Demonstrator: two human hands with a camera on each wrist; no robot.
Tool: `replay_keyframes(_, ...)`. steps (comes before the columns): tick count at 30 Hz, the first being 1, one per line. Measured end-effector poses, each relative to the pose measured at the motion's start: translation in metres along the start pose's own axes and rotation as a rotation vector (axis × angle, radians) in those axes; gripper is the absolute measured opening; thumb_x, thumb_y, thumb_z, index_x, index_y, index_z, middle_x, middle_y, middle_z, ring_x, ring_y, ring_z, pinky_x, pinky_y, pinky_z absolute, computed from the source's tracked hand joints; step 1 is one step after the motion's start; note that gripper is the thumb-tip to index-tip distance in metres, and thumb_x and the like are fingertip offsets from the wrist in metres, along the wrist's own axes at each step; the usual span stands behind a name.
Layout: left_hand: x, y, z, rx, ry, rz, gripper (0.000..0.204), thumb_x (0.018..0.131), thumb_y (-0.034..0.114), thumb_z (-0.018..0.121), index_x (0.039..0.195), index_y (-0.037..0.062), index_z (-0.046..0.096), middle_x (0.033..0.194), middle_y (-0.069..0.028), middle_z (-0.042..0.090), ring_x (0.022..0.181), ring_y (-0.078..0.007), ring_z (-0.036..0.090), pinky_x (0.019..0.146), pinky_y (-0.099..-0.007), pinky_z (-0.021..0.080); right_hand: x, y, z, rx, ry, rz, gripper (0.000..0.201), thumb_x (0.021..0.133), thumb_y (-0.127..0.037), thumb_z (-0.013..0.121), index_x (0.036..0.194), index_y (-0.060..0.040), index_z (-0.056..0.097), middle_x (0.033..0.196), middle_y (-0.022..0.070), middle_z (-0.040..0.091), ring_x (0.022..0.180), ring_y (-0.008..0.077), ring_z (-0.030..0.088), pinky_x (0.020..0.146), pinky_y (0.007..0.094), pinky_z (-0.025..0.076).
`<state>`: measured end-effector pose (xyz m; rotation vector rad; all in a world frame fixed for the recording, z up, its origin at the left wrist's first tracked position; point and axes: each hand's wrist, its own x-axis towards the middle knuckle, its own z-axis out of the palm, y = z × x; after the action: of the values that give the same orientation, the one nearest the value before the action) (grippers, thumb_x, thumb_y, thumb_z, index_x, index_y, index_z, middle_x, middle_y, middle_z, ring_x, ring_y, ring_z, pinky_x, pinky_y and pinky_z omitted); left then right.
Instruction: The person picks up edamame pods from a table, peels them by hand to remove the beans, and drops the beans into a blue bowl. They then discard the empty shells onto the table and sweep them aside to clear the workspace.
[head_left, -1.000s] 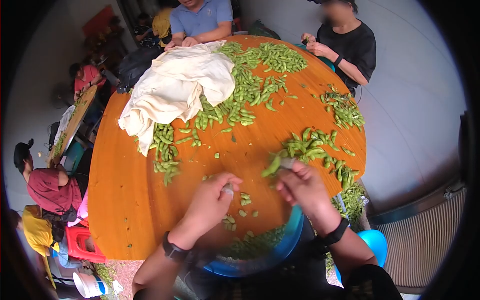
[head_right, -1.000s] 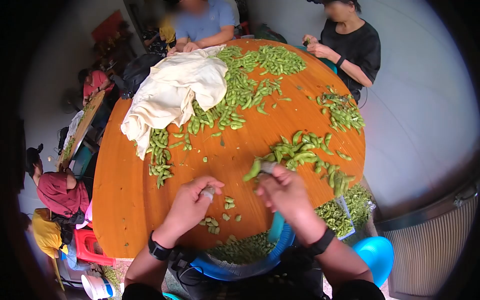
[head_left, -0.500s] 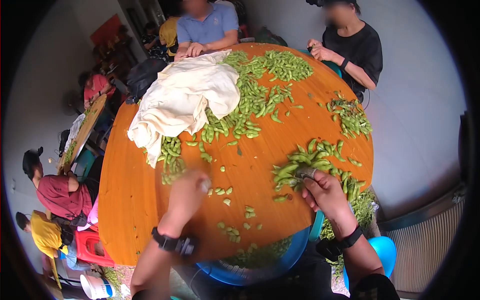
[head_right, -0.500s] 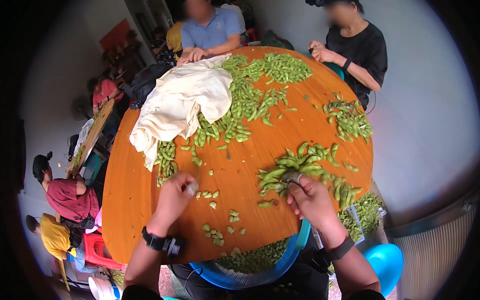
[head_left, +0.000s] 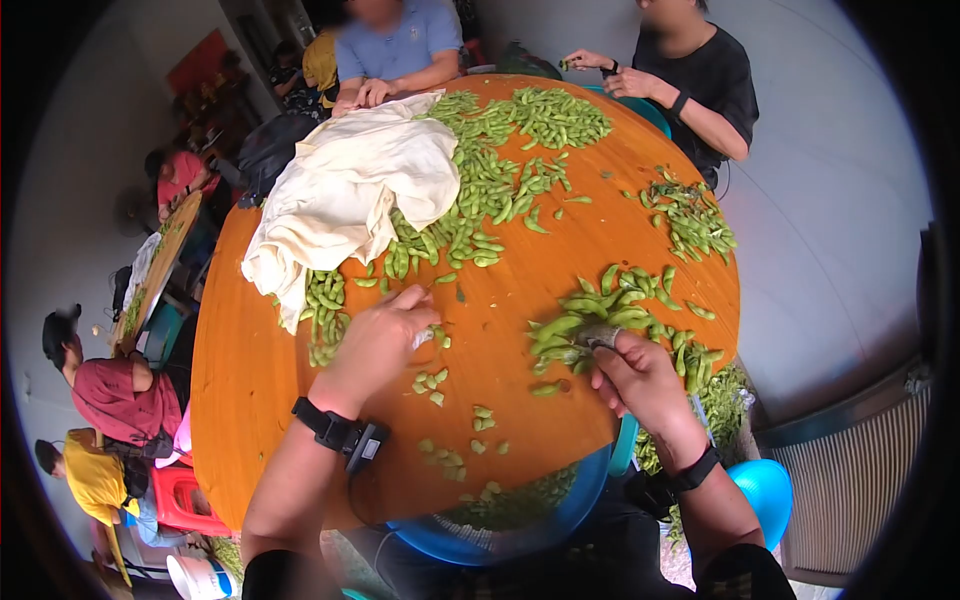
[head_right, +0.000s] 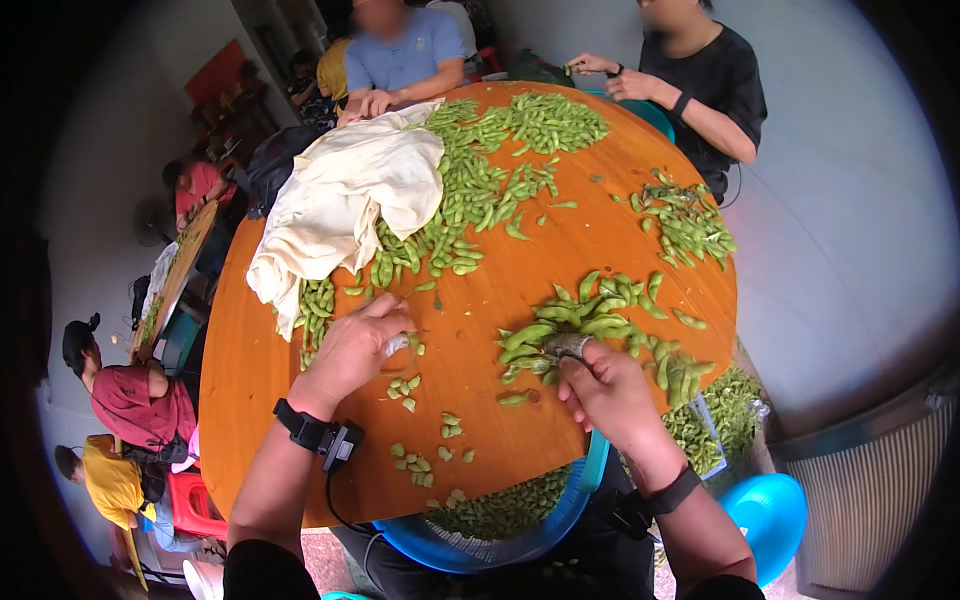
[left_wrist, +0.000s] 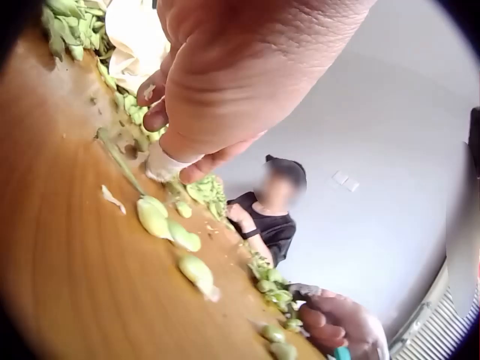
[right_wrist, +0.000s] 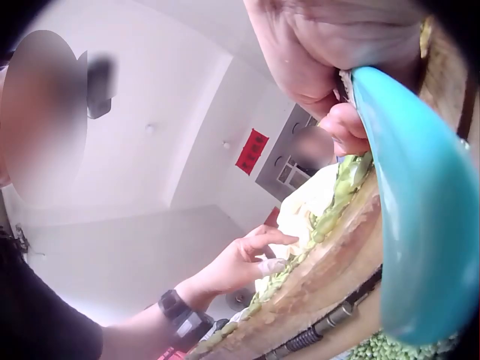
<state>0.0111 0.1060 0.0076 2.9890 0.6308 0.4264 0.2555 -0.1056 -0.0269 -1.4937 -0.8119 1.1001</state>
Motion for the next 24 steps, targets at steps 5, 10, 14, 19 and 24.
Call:
replay_keyframes(5, -0.006, 0.031, -0.001, -0.068, 0.101, -0.106, 0.031, 0.079, -0.007, 0.058, 0.108, 0.0034, 0.062, 0.098, -0.0104, 0.066, 0.079, -0.0276, 0.066, 0.068, -0.0341, 0.053, -0.012, -0.018, 0.01, -0.062, -0.097, -0.086, 0.018, 0.097, -0.011, 0.048, 0.109, -0.0065, 0.06, 0.07, -0.0021, 0.056, 0.051, 0.0039, 0.048, 0.046, 0.0199, 0.041)
replay_keyframes(10, -0.027, 0.08, 0.018, -0.937, 0.141, -0.412, 0.035, 0.087, -0.01, 0.05, 0.119, 0.0013, 0.06, 0.097, -0.0048, 0.066, 0.065, -0.0064, 0.057, 0.055, -0.0198, 0.046, -0.008, -0.033, 0.044, 0.019, -0.235, -0.025, 0.021, 0.096, -0.01, 0.049, 0.112, -0.0075, 0.061, 0.071, -0.0021, 0.056, 0.051, 0.0039, 0.049, 0.045, 0.0196, 0.04)
replay_keyframes(14, -0.031, 0.089, 0.028, -1.05, 0.135, -0.395, 0.04, 0.088, -0.008, 0.052, 0.125, 0.0048, 0.059, 0.098, -0.0036, 0.065, 0.064, -0.0057, 0.056, 0.054, -0.0192, 0.046, -0.002, -0.026, 0.056, 0.135, -0.316, 0.032, 0.014, 0.097, -0.012, 0.05, 0.101, -0.0068, 0.063, 0.071, -0.002, 0.058, 0.051, 0.0038, 0.05, 0.042, 0.0189, 0.039)
replay_keyframes(19, -0.032, 0.088, 0.035, -0.835, 0.172, -0.237, 0.044, 0.085, -0.008, 0.057, 0.127, 0.0049, 0.058, 0.098, -0.0041, 0.064, 0.072, -0.0103, 0.061, 0.063, -0.0224, 0.049, -0.002, -0.02, 0.061, 0.171, -0.306, 0.068, 0.014, 0.097, -0.013, 0.051, 0.092, -0.0058, 0.062, 0.07, -0.0021, 0.058, 0.051, 0.0036, 0.05, 0.041, 0.0188, 0.038)
replay_keyframes(24, -0.033, 0.093, 0.033, -0.635, 0.19, -0.208, 0.047, 0.081, -0.009, 0.061, 0.126, 0.0048, 0.059, 0.096, -0.0065, 0.064, 0.08, -0.0137, 0.063, 0.072, -0.025, 0.051, -0.006, -0.019, 0.072, 0.227, -0.308, 0.041, 0.016, 0.098, -0.011, 0.049, 0.089, -0.0041, 0.06, 0.068, -0.0017, 0.057, 0.05, 0.0037, 0.05, 0.042, 0.0195, 0.038)
